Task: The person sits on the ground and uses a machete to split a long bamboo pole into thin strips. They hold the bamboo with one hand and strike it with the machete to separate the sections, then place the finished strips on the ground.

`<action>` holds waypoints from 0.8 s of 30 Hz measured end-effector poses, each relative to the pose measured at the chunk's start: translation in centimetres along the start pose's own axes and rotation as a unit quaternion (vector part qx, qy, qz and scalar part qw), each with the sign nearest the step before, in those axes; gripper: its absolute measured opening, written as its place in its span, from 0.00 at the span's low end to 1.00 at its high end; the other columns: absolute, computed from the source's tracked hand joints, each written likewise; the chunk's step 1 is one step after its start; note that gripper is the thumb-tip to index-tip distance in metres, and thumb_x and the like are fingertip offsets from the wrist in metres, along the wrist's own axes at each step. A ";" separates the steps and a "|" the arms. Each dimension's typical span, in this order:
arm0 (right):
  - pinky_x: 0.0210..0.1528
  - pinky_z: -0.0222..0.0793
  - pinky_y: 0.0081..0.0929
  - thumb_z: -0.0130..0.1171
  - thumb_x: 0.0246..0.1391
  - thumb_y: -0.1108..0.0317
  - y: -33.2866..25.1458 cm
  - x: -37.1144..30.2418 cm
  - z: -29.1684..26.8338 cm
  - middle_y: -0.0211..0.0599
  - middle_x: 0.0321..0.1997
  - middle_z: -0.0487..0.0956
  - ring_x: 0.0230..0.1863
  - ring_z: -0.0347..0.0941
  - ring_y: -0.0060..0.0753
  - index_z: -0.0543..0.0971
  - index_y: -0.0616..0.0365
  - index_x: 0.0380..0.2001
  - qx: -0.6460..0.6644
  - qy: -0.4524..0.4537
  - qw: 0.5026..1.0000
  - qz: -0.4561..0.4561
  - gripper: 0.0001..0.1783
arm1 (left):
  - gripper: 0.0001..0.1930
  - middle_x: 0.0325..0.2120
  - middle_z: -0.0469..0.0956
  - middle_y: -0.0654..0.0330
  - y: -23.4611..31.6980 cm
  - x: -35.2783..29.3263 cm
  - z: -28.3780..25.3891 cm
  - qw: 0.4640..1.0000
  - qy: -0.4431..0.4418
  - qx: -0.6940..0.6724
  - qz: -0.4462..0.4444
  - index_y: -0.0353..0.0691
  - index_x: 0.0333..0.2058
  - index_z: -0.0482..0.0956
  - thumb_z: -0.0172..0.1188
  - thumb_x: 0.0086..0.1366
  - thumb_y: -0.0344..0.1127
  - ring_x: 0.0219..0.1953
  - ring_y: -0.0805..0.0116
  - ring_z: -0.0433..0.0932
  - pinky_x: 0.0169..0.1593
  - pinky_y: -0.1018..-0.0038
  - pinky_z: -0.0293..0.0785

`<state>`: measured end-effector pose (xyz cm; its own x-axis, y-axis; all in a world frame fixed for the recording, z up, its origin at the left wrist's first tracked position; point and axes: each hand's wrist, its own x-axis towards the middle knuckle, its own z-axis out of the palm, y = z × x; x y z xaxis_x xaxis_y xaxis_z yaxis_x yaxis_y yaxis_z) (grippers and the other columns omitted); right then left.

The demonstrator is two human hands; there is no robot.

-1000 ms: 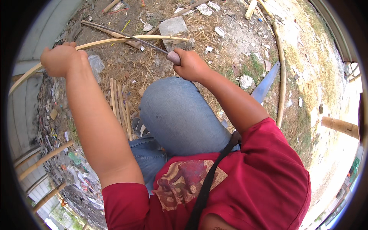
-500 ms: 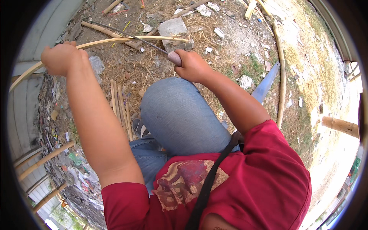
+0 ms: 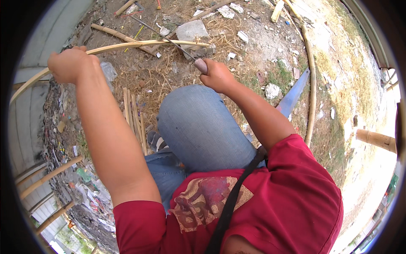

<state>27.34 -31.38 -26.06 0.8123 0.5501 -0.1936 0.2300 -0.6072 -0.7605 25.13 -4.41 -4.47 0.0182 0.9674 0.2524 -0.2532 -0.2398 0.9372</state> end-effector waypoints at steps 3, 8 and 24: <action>0.45 0.73 0.50 0.59 0.49 0.67 -1.2 0.7 0.4 0.57 0.40 0.81 0.42 0.78 0.62 0.76 0.58 0.46 0.002 -0.003 0.997 -0.077 0.19 | 0.19 0.32 0.73 0.43 0.8 0.4 -0.4 1.000 0.015 0.007 -0.010 0.23 0.48 0.64 0.41 0.70 0.37 0.25 0.56 0.73 0.33 0.60 0.73; 0.47 0.74 0.50 0.58 0.52 0.67 12.1 1.0 5.4 0.57 0.38 0.82 0.43 0.80 0.59 0.73 0.63 0.44 -0.039 0.081 0.991 0.100 0.17 | 0.23 0.33 0.74 0.43 -0.5 1.2 0.2 0.999 0.014 -0.017 -0.037 0.21 0.53 0.62 0.41 0.69 0.39 0.27 0.55 0.74 0.36 0.60 0.73; 0.40 0.73 0.55 0.56 0.62 0.51 5.3 -2.3 3.4 0.56 0.33 0.81 0.37 0.79 0.61 0.70 0.59 0.43 -0.024 0.075 0.997 -0.008 0.21 | 0.25 0.34 0.73 0.44 0.3 1.2 -0.5 0.999 0.048 -0.010 -0.020 0.26 0.57 0.60 0.43 0.67 0.39 0.23 0.55 0.71 0.34 0.58 0.71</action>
<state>24.91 -33.94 -31.74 0.8787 0.4701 -0.0829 0.2665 -0.6271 -0.7320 24.58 -3.32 -3.99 -0.0629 0.9799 0.1891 -0.2734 -0.1991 0.9411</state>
